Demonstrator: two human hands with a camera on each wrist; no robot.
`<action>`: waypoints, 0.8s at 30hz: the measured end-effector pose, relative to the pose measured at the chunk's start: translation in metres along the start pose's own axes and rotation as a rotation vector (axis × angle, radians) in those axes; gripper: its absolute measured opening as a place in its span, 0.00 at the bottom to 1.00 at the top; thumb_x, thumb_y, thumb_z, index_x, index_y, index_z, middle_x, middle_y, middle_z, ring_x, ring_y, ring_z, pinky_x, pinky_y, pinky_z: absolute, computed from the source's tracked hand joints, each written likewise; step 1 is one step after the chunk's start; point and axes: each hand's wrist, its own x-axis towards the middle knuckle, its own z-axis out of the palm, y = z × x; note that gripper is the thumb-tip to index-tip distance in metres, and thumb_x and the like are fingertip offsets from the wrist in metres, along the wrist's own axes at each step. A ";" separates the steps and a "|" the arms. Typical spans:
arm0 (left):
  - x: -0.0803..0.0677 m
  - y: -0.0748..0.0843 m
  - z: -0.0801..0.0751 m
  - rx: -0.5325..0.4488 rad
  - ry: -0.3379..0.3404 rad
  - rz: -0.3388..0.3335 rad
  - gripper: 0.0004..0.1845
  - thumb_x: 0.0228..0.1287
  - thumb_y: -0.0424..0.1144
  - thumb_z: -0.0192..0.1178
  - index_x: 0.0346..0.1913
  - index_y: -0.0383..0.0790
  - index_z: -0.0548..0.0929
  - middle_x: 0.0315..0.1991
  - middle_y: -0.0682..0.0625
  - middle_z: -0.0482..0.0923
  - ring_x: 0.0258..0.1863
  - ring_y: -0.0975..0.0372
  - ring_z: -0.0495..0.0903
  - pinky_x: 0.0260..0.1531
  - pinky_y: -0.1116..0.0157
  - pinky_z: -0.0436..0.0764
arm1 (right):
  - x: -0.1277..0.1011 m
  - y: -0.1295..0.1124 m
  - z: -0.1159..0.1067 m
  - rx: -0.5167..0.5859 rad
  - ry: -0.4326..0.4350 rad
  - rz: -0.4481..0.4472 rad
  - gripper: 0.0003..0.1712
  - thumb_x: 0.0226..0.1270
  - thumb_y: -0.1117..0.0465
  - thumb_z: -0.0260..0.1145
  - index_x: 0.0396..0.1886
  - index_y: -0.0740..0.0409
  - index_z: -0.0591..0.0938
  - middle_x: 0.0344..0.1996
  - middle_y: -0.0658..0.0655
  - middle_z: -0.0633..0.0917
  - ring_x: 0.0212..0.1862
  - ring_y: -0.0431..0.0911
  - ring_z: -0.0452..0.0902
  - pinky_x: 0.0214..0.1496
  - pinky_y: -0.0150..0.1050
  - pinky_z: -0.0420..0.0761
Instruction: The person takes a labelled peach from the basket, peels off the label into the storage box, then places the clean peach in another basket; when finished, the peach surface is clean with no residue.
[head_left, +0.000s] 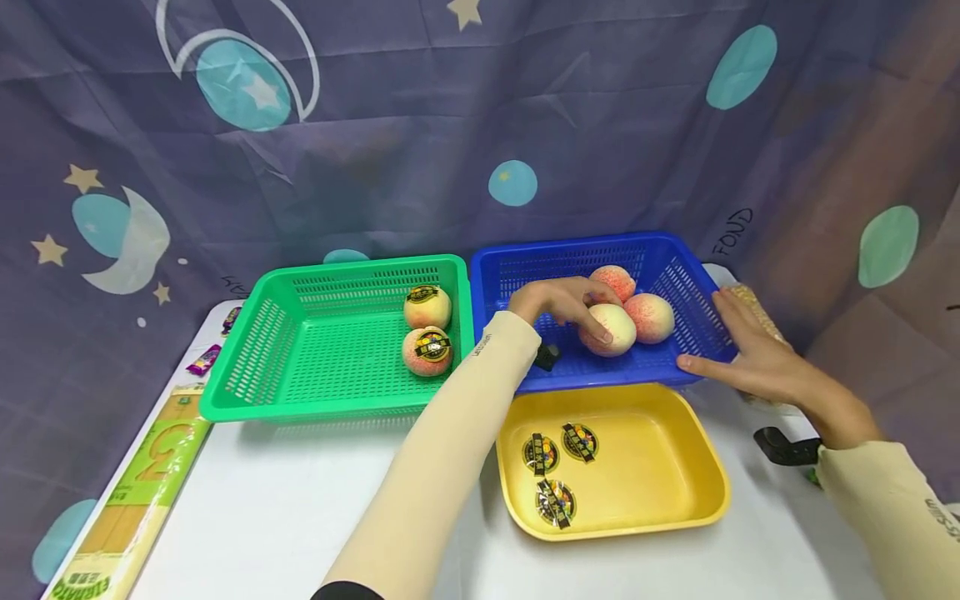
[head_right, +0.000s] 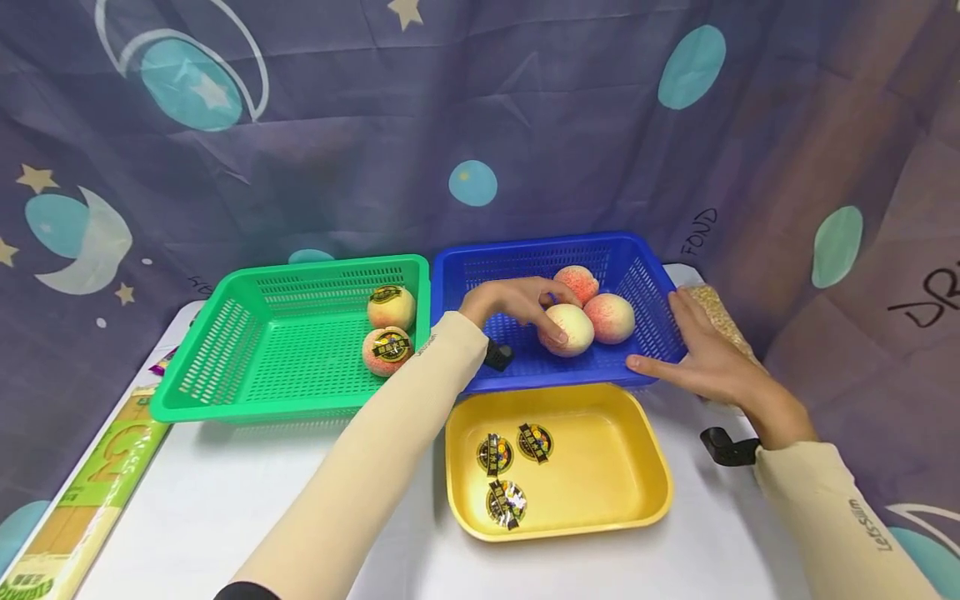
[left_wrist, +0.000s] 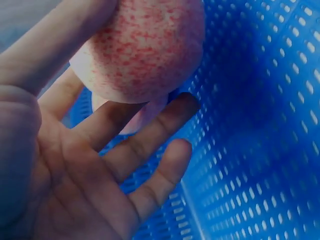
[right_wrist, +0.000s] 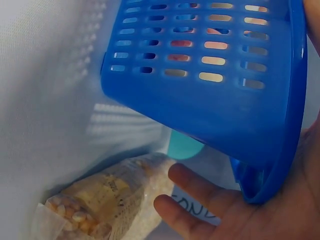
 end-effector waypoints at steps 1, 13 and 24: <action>0.001 0.001 0.002 0.007 -0.014 -0.012 0.31 0.60 0.43 0.74 0.66 0.50 0.77 0.64 0.53 0.72 0.55 0.61 0.73 0.55 0.57 0.77 | 0.000 0.000 0.000 0.001 0.000 0.002 0.69 0.66 0.36 0.65 0.81 0.56 0.26 0.80 0.64 0.24 0.80 0.71 0.21 0.68 0.82 0.37; 0.008 -0.001 0.011 0.029 -0.022 -0.047 0.36 0.61 0.43 0.74 0.72 0.49 0.72 0.68 0.46 0.75 0.63 0.59 0.78 0.66 0.52 0.75 | -0.002 -0.001 0.000 -0.008 0.001 0.007 0.68 0.67 0.36 0.65 0.81 0.56 0.26 0.80 0.63 0.23 0.80 0.71 0.21 0.68 0.82 0.38; 0.006 -0.005 0.010 -0.060 -0.005 0.007 0.31 0.60 0.35 0.74 0.67 0.40 0.78 0.62 0.42 0.81 0.58 0.59 0.81 0.54 0.71 0.77 | -0.002 0.000 0.001 0.000 0.003 0.004 0.68 0.67 0.36 0.65 0.81 0.56 0.26 0.80 0.64 0.24 0.80 0.71 0.20 0.68 0.82 0.38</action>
